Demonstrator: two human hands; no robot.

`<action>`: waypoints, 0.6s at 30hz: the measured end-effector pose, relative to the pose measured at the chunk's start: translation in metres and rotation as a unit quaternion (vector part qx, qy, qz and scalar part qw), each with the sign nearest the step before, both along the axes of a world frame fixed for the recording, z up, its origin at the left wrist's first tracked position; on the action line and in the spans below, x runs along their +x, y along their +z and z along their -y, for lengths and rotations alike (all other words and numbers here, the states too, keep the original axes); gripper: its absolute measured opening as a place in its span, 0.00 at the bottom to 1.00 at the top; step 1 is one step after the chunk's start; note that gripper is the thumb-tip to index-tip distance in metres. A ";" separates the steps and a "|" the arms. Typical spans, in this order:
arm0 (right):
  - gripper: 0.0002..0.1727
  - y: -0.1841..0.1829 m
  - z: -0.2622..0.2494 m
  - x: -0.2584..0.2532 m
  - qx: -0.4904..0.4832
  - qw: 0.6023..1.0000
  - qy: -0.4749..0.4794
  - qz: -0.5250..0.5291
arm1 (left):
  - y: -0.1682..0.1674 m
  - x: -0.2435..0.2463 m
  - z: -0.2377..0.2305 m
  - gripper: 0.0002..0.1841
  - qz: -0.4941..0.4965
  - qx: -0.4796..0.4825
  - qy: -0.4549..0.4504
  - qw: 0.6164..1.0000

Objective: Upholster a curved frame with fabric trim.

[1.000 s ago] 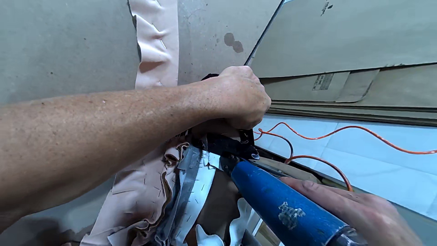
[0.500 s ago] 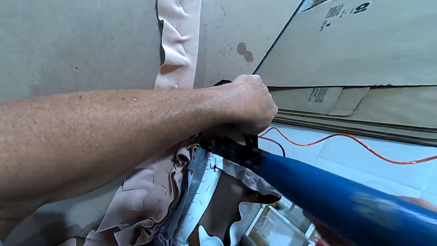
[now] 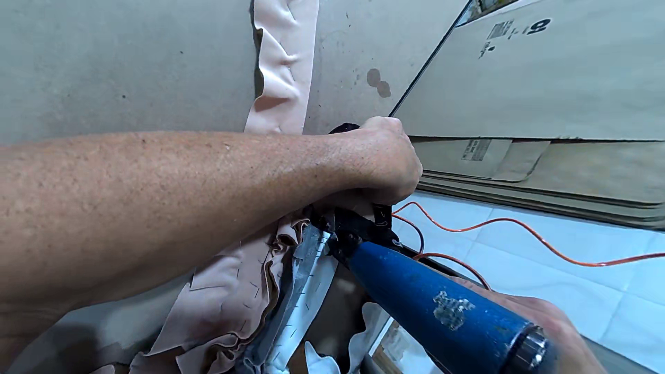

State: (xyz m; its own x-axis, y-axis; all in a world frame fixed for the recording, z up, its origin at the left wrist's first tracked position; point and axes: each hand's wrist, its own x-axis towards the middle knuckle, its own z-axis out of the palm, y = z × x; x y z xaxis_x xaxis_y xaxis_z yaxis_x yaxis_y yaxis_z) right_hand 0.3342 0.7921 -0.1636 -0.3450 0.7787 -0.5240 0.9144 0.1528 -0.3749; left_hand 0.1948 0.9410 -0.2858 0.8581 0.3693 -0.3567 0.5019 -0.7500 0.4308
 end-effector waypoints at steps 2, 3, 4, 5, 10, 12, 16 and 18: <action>0.19 -0.001 -0.001 0.002 -0.002 1.000 0.004 0.005 | 0.000 0.000 0.000 0.22 -0.001 0.001 0.004 1.000; 0.19 -0.001 0.000 0.004 -0.005 1.000 0.008 0.006 | 0.000 0.000 0.000 0.22 -0.004 0.003 0.001 1.000; 0.19 -0.001 -0.001 0.004 -0.004 1.000 0.009 0.002 | 0.000 0.001 0.000 0.21 -0.006 0.004 0.001 1.000; 0.20 -0.001 -0.001 0.003 -0.003 1.000 0.003 -0.003 | 0.000 0.001 0.000 0.21 -0.004 0.002 0.004 1.000; 0.20 0.000 0.006 0.011 -0.012 0.999 -0.033 -0.012 | -0.002 -0.001 0.000 0.22 0.009 0.002 0.004 1.000; 0.19 -0.003 0.009 0.013 -0.013 0.999 -0.043 -0.015 | -0.003 -0.001 0.000 0.22 0.011 0.011 -0.004 1.000; 0.19 -0.002 0.009 0.017 -0.008 0.999 -0.050 -0.016 | -0.002 0.001 0.000 0.23 0.007 0.005 -0.005 1.000; 0.22 0.001 0.006 0.015 -0.009 0.998 -0.050 -0.032 | -0.001 0.000 -0.001 0.22 0.001 0.004 -0.005 1.000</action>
